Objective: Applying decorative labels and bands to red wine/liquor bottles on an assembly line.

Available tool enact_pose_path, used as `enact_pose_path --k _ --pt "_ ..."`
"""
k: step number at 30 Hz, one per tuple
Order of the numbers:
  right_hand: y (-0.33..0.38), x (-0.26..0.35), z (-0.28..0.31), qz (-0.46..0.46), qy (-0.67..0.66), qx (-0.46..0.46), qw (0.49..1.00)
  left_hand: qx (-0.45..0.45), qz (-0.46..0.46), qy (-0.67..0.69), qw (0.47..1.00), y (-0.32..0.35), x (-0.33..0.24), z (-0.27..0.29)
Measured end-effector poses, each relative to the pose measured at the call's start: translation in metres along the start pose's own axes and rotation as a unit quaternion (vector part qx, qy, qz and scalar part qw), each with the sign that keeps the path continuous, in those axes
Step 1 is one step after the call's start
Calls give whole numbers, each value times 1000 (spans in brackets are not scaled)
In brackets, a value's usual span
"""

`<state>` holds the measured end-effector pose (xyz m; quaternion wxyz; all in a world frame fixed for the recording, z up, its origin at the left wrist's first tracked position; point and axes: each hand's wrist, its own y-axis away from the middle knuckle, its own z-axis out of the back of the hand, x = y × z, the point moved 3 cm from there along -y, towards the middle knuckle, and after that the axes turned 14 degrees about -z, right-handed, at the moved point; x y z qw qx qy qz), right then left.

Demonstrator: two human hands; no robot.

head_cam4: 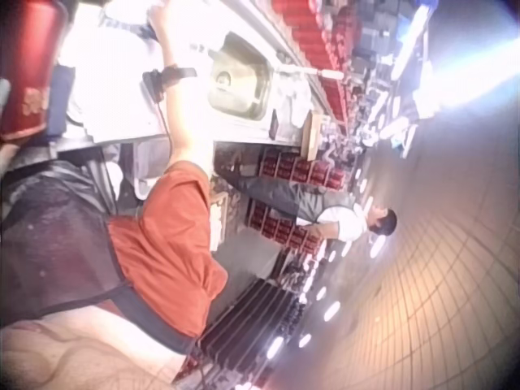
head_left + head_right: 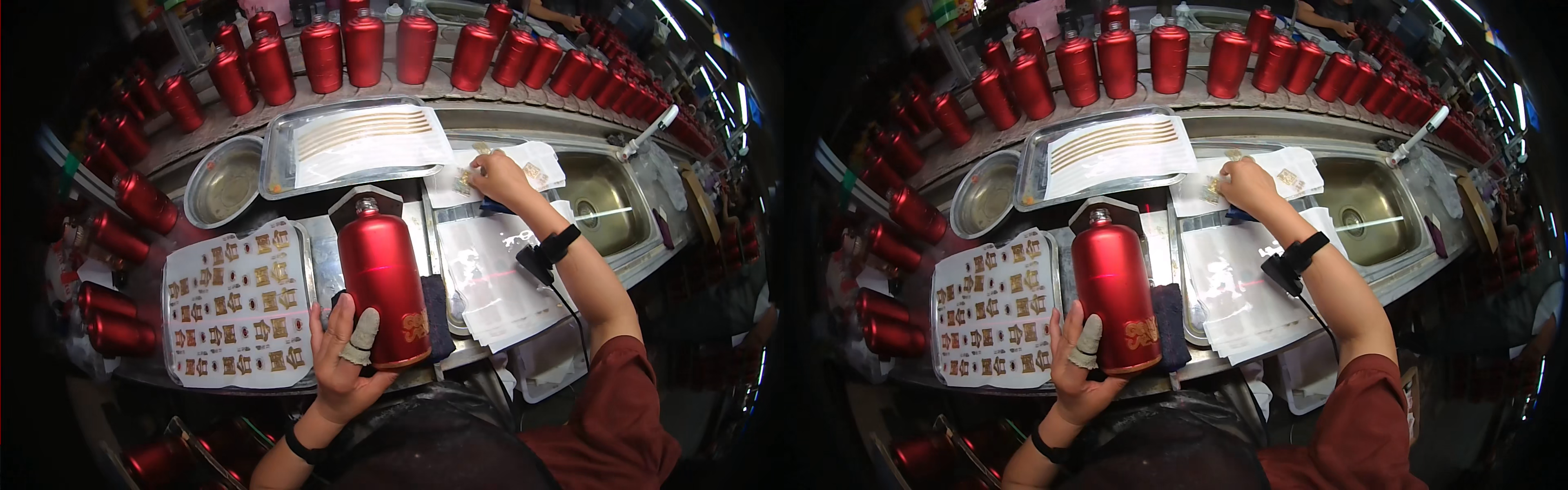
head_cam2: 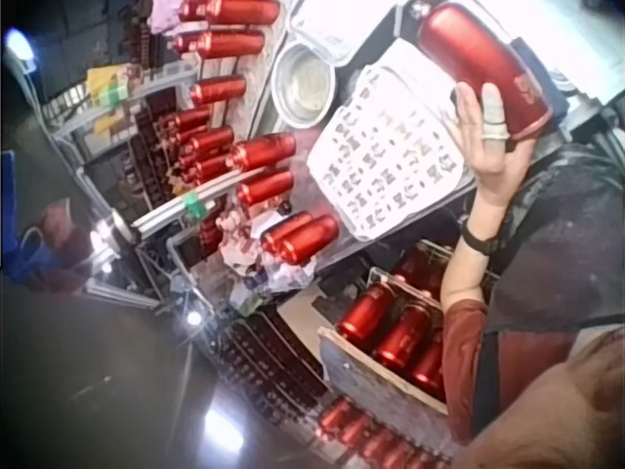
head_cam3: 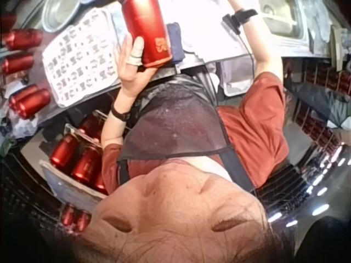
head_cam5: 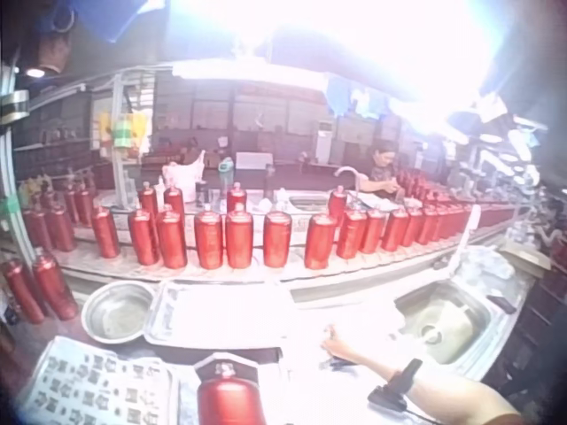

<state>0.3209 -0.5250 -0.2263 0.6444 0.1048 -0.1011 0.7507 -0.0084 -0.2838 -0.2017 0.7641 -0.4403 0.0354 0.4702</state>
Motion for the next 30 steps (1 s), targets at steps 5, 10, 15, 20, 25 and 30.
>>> enact_pose_path --k 5,10,15,20,25,30 --pt "-15 3 -6 -34 40 18 998 1 6 7 1000 0 1 -1" --pt "-25 -6 -10 -20 -79 55 995 -1 -9 -11 1000 -1 2 -1" --pt "-19 -6 7 -7 -171 50 984 1 -12 -12 1000 -1 4 -2" --pt "-6 3 31 -2 -210 88 974 0 -11 -20 1000 -1 4 -3" --pt "19 14 60 22 -280 108 954 -25 14 55 998 -11 3 21" --pt "70 52 99 63 -378 239 892 -153 115 166 967 -43 9 46"
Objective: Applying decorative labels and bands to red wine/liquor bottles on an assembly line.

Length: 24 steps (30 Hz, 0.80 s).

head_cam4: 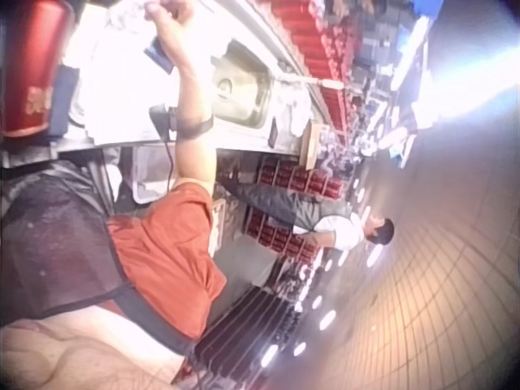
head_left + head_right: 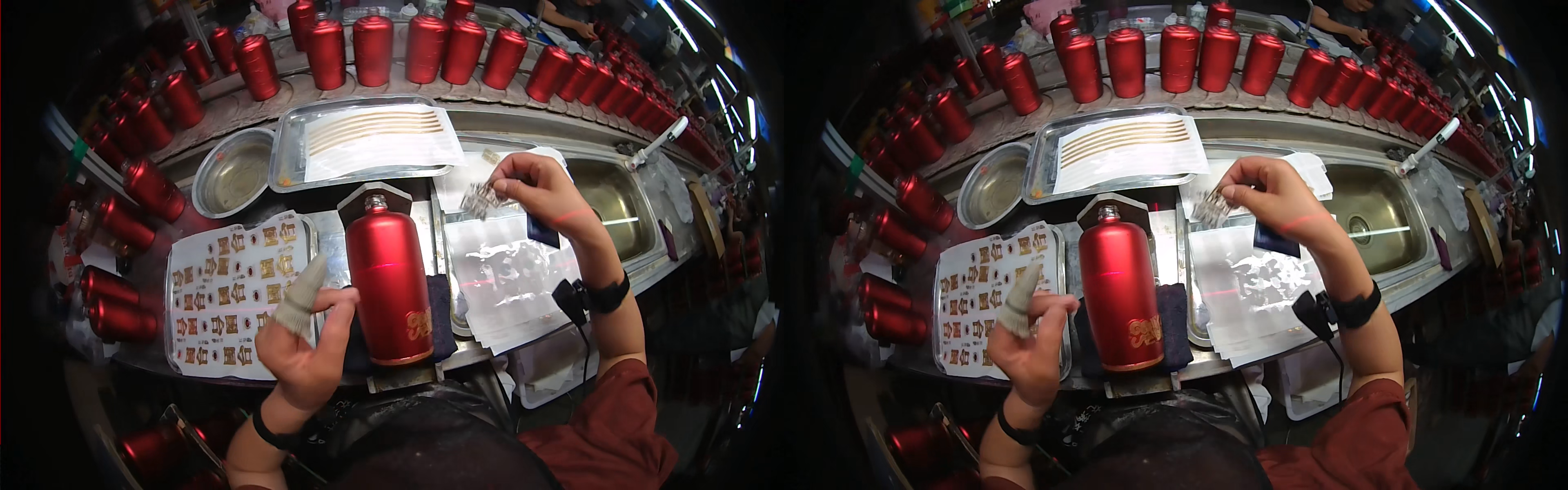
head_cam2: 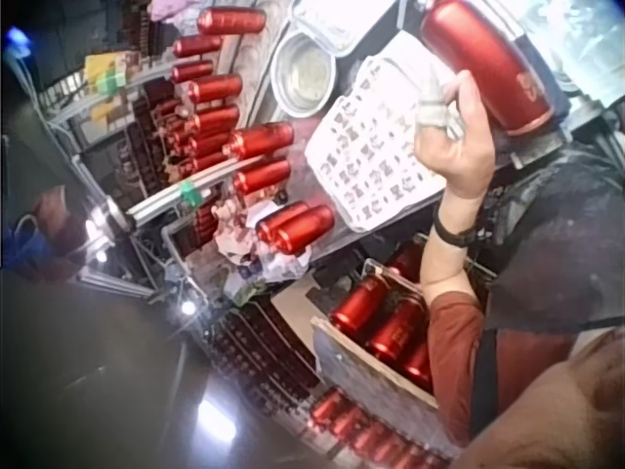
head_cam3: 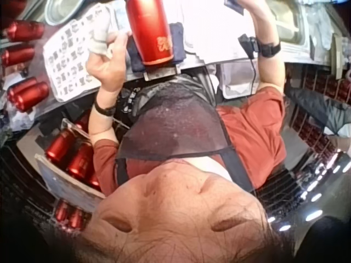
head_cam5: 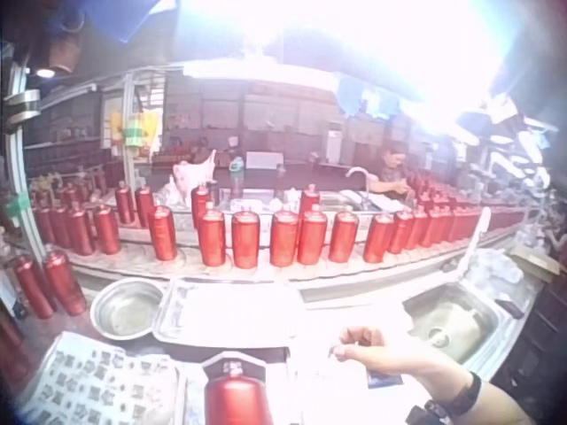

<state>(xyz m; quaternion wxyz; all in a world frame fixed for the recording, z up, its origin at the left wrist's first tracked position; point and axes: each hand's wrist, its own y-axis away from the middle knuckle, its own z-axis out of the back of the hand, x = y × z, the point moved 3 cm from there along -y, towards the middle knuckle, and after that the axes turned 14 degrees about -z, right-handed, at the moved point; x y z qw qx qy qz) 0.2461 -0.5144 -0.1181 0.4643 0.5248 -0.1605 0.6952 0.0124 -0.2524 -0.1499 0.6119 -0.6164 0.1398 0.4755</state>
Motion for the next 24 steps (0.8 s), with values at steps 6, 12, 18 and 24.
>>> enact_pose_path --k 6,12,18,24 --pt "53 60 -44 59 7 83 995 105 -35 33 993 -80 -29 -52" --pt "74 58 -55 157 15 -40 987 6 129 219 967 -64 -10 -61" --pt "85 49 -60 252 22 -116 961 -63 173 250 951 -61 7 -53" --pt "92 47 -59 325 88 -163 928 -106 179 288 935 -62 9 -53"
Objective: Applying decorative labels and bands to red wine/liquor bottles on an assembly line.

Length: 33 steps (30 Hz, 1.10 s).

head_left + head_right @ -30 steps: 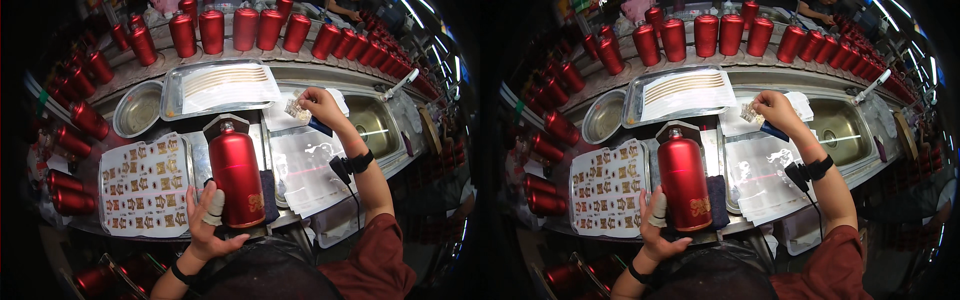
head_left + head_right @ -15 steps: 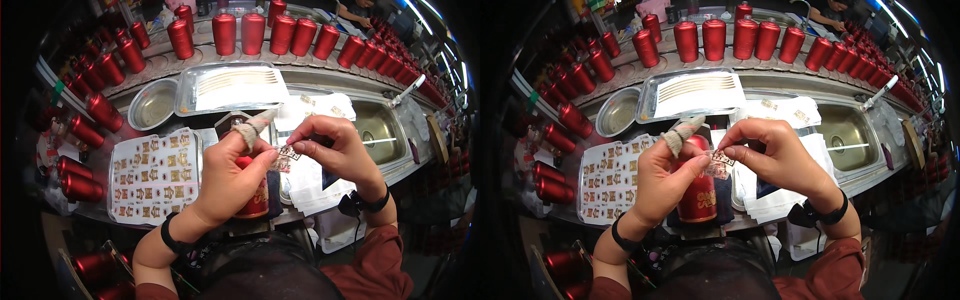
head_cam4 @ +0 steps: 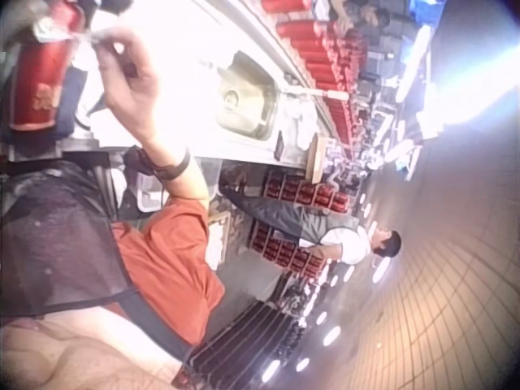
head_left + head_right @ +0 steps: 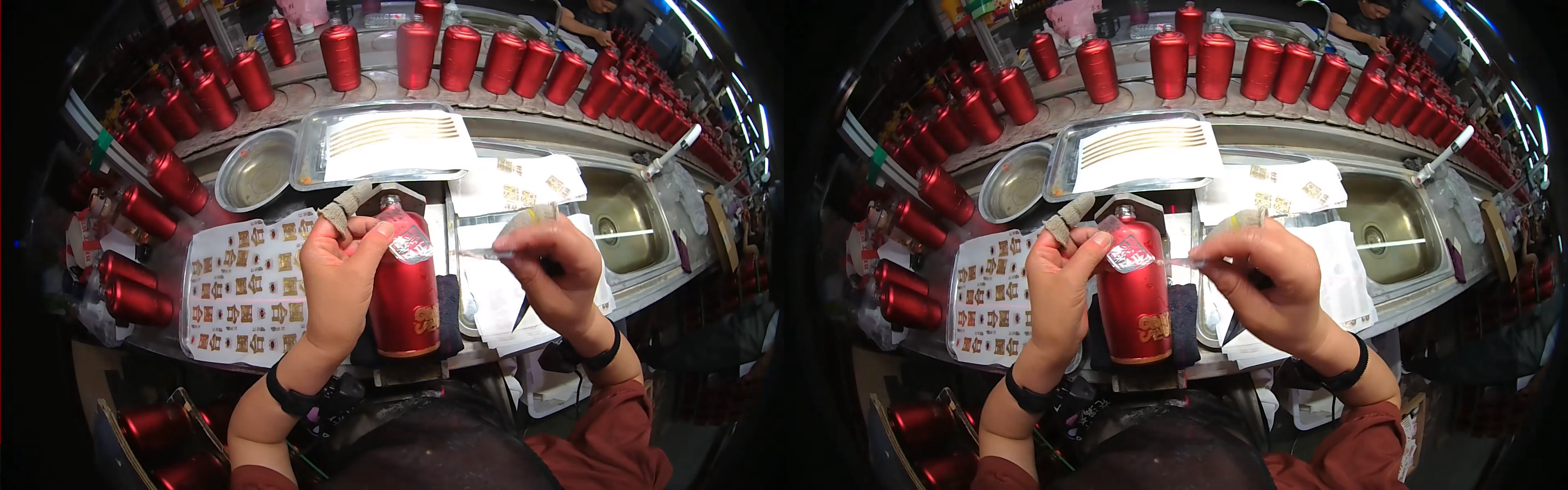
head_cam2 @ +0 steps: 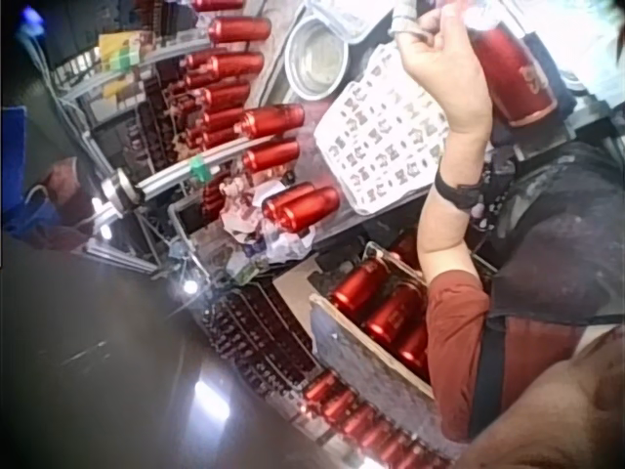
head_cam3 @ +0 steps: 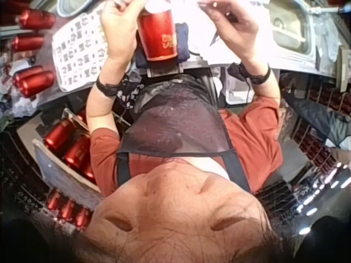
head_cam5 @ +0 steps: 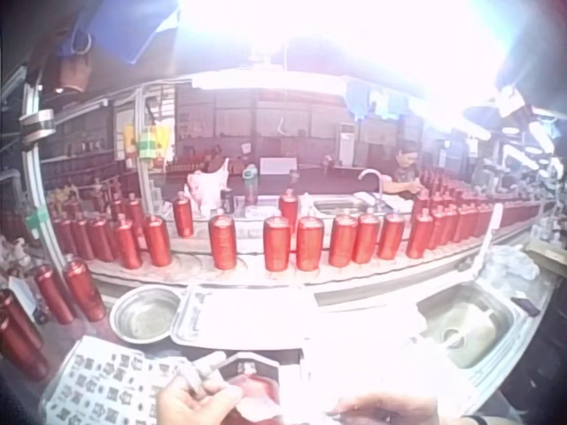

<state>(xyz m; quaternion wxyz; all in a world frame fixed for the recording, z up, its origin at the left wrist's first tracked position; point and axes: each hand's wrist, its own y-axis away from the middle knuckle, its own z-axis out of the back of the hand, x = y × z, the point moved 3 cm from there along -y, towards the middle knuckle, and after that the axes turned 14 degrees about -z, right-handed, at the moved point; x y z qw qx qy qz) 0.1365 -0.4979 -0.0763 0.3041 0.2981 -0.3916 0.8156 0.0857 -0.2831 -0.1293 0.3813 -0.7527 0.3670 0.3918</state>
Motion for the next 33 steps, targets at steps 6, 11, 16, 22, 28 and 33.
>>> enact_pose_path --k 6,11,16,22,28,33 --pt "-24 -94 3 -273 -94 -58 956 -24 -55 -40 997 7 -9 20" --pt "-39 -233 7 -377 13 -23 926 -44 -52 -100 993 15 -17 44" --pt "-64 -281 -12 -388 12 47 921 -100 -9 -139 985 23 -24 72" --pt "-73 -253 -19 -350 289 16 891 -107 -64 -126 984 21 -24 80" --pt "-67 -264 1 -414 33 -40 909 -24 -172 -131 976 22 -21 41" --pt "-41 -217 11 -296 182 -129 929 90 -184 -273 940 32 -2 46"
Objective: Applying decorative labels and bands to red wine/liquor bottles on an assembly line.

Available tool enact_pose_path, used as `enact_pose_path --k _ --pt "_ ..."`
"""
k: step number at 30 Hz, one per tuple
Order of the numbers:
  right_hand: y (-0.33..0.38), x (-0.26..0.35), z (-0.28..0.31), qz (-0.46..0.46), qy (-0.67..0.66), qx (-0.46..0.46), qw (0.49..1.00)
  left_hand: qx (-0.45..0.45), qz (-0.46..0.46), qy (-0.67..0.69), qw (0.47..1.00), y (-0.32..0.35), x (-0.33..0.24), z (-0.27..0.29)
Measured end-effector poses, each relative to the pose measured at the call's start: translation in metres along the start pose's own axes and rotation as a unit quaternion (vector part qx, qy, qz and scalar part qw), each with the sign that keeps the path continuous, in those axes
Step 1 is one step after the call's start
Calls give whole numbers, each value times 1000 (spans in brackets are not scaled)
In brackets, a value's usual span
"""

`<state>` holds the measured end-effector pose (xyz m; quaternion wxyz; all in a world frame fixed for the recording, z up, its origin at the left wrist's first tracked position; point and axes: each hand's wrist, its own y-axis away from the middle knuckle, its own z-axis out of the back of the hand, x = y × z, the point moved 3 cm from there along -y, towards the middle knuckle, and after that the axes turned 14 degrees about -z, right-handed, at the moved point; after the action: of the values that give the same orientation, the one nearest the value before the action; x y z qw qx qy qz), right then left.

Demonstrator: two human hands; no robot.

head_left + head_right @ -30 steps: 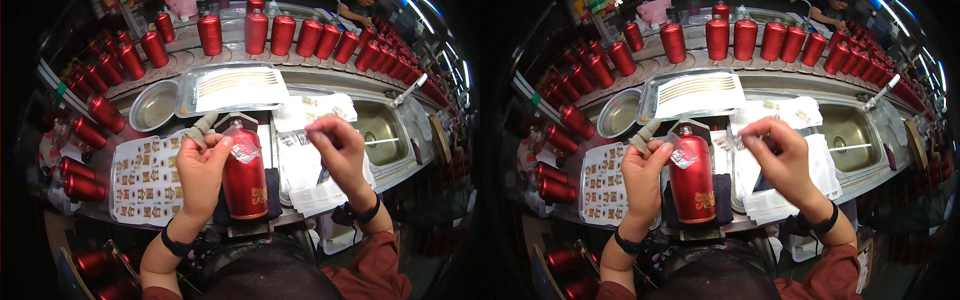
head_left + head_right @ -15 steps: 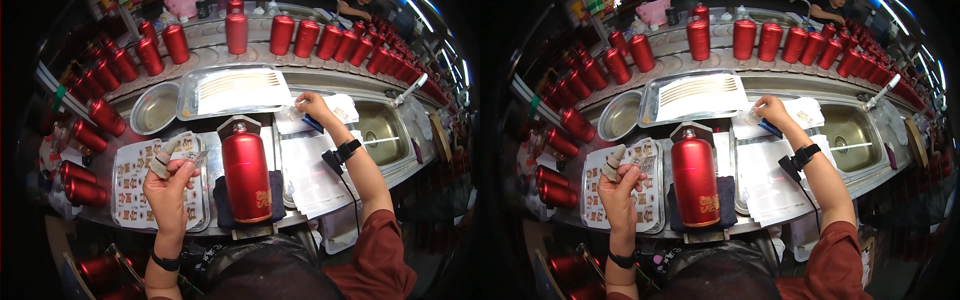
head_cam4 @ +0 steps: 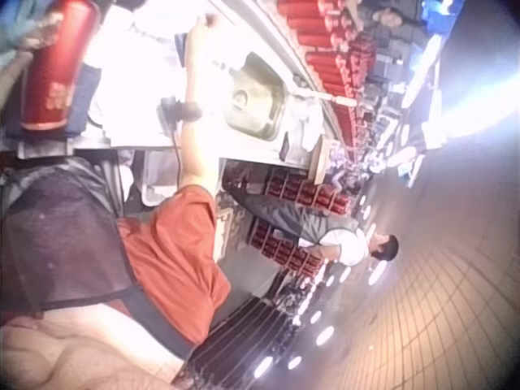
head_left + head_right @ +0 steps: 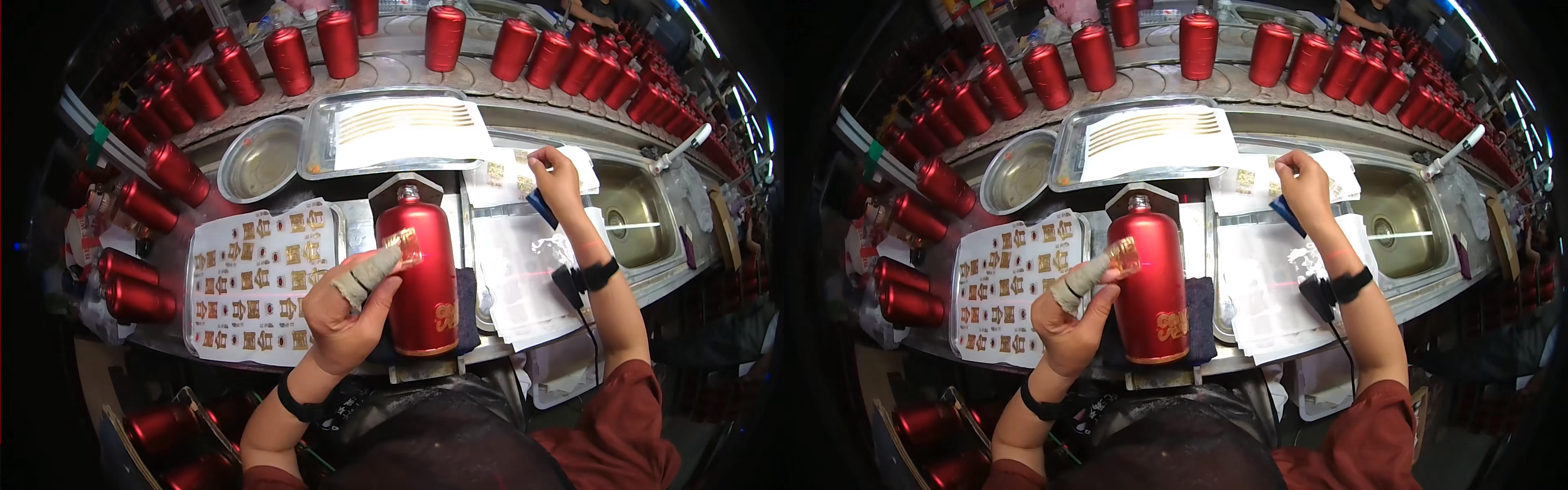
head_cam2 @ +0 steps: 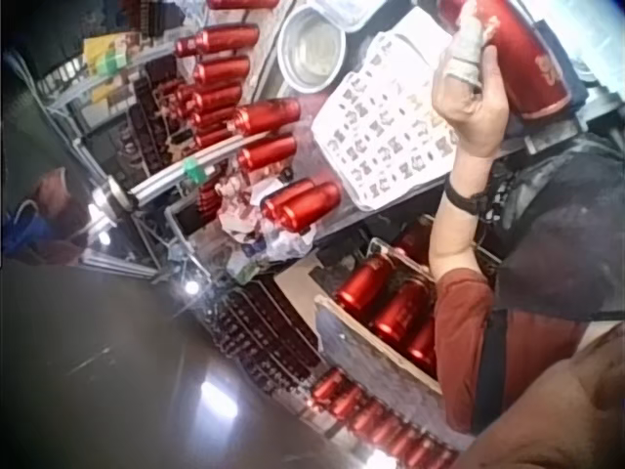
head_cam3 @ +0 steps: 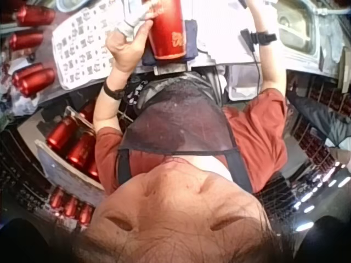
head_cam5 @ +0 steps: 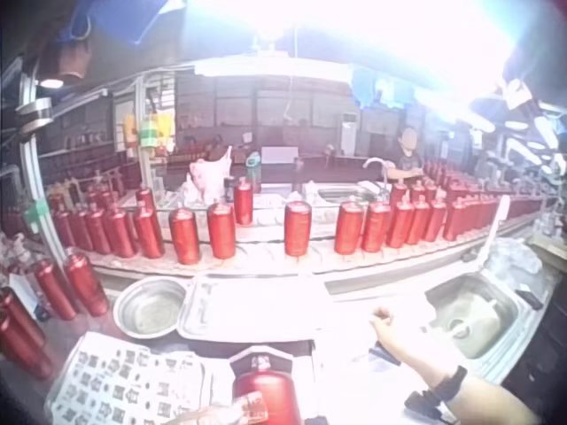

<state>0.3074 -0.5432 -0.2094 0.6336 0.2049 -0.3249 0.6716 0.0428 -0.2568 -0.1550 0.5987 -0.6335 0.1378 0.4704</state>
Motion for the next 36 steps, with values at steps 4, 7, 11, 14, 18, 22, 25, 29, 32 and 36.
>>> enact_pose_path --k 4,7,11,14,18,22,25,29,32,36 --pt "63 66 12 12 -137 85 987 91 -158 -105 978 1 -1 5" --pt "117 131 7 64 -116 163 978 98 -155 -83 980 2 1 7" --pt "147 172 -7 130 -14 185 974 81 -153 -56 983 1 1 7" --pt "153 169 -10 99 18 199 975 61 -89 -63 992 13 7 11" --pt "155 167 -7 121 -14 195 973 -54 173 75 981 22 22 10" --pt "161 154 1 35 -73 220 972 -93 307 301 898 21 37 -7" --pt "173 134 0 -24 -126 250 960 -31 319 341 884 10 28 -15" --pt "173 118 -10 -65 -200 276 938 -22 299 297 907 2 16 -22" --pt "169 108 -21 -127 -321 329 879 -37 244 231 941 -1 12 -21" --pt "174 113 -25 -112 -315 334 881 -35 253 262 931 -11 15 -25"
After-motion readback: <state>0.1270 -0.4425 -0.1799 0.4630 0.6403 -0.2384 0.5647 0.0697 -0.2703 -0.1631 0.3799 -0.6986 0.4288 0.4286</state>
